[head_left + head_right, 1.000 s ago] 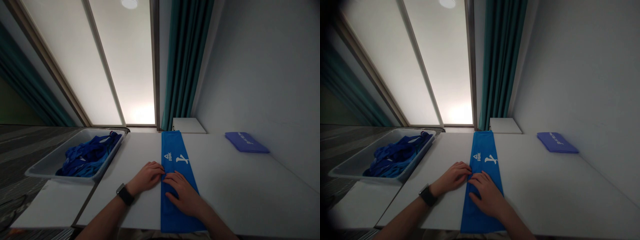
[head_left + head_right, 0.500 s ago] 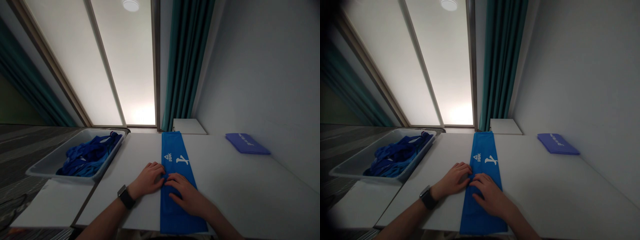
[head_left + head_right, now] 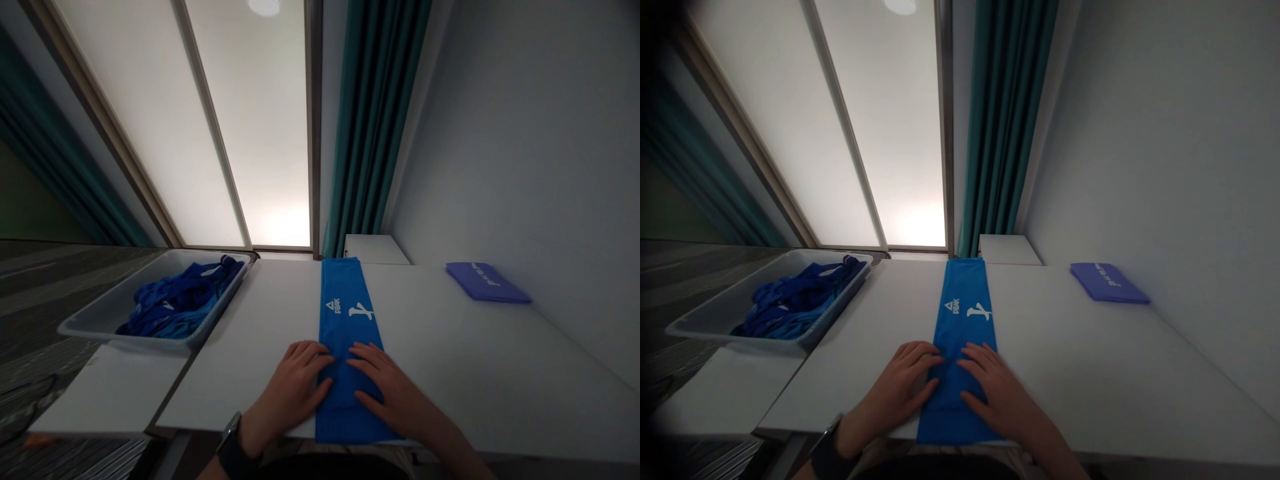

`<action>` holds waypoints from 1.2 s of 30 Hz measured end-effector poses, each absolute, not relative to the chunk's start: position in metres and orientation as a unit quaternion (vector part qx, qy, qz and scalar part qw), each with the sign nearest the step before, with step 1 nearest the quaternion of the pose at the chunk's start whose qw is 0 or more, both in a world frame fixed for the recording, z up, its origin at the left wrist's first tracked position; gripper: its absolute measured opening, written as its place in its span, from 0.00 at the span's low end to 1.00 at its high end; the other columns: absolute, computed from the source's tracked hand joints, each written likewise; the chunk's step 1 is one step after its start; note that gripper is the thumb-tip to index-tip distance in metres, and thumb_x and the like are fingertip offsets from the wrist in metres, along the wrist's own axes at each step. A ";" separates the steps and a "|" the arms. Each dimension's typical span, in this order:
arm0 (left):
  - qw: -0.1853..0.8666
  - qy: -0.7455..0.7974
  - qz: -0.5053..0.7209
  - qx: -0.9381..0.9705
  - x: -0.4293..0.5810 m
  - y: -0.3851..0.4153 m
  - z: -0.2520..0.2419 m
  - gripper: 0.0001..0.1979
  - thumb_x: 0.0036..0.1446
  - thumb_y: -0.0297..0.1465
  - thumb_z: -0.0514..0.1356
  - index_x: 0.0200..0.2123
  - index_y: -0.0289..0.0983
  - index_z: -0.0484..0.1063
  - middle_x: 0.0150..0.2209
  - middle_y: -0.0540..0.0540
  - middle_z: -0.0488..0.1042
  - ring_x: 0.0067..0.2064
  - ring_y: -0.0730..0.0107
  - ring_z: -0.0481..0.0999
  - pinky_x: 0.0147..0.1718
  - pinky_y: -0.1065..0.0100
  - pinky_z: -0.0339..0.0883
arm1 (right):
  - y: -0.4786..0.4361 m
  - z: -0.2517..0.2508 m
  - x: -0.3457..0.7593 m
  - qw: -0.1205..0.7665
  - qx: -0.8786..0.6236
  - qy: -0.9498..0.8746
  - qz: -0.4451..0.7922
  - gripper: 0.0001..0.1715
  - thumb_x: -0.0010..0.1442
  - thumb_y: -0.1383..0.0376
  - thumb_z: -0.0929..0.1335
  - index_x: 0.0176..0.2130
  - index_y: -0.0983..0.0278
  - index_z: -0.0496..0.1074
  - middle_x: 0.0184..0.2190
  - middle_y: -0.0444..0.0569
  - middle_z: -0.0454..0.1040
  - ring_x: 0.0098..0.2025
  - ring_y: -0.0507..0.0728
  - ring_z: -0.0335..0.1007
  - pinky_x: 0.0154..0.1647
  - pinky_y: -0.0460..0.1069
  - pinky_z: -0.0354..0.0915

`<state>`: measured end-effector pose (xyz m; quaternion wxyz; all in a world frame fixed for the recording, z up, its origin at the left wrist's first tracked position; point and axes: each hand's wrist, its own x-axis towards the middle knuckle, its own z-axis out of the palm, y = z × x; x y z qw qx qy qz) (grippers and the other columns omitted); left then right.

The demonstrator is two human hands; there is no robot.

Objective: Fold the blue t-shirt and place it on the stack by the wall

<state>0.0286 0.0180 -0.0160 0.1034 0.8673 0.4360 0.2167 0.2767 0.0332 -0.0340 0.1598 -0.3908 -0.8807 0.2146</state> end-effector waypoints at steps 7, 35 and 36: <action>0.199 0.419 0.200 0.863 0.029 -0.002 -0.020 0.09 0.56 0.28 0.64 0.41 0.42 0.73 0.42 0.48 0.71 0.46 0.63 0.69 0.51 0.60 0.61 | 0.015 -0.040 0.299 0.227 -0.438 -0.851 0.178 0.08 0.62 0.69 0.65 0.41 0.60 0.73 0.42 0.51 0.70 0.47 0.60 0.66 0.50 0.58 0.65; 0.175 0.391 0.256 0.866 0.022 -0.009 -0.035 0.07 0.65 0.26 0.55 0.35 0.39 0.71 0.35 0.47 0.73 0.39 0.66 0.70 0.40 0.66 0.64 | -0.005 -0.037 0.304 0.225 -0.451 -0.849 0.158 0.11 0.58 0.68 0.68 0.43 0.59 0.72 0.45 0.52 0.69 0.49 0.61 0.64 0.50 0.56 0.64; 0.176 0.391 0.258 0.866 0.022 -0.010 -0.035 0.07 0.65 0.26 0.55 0.35 0.39 0.72 0.35 0.47 0.73 0.38 0.66 0.70 0.40 0.65 0.64 | -0.005 -0.037 0.304 0.224 -0.453 -0.849 0.158 0.11 0.58 0.68 0.68 0.42 0.59 0.72 0.45 0.52 0.69 0.49 0.61 0.64 0.50 0.56 0.64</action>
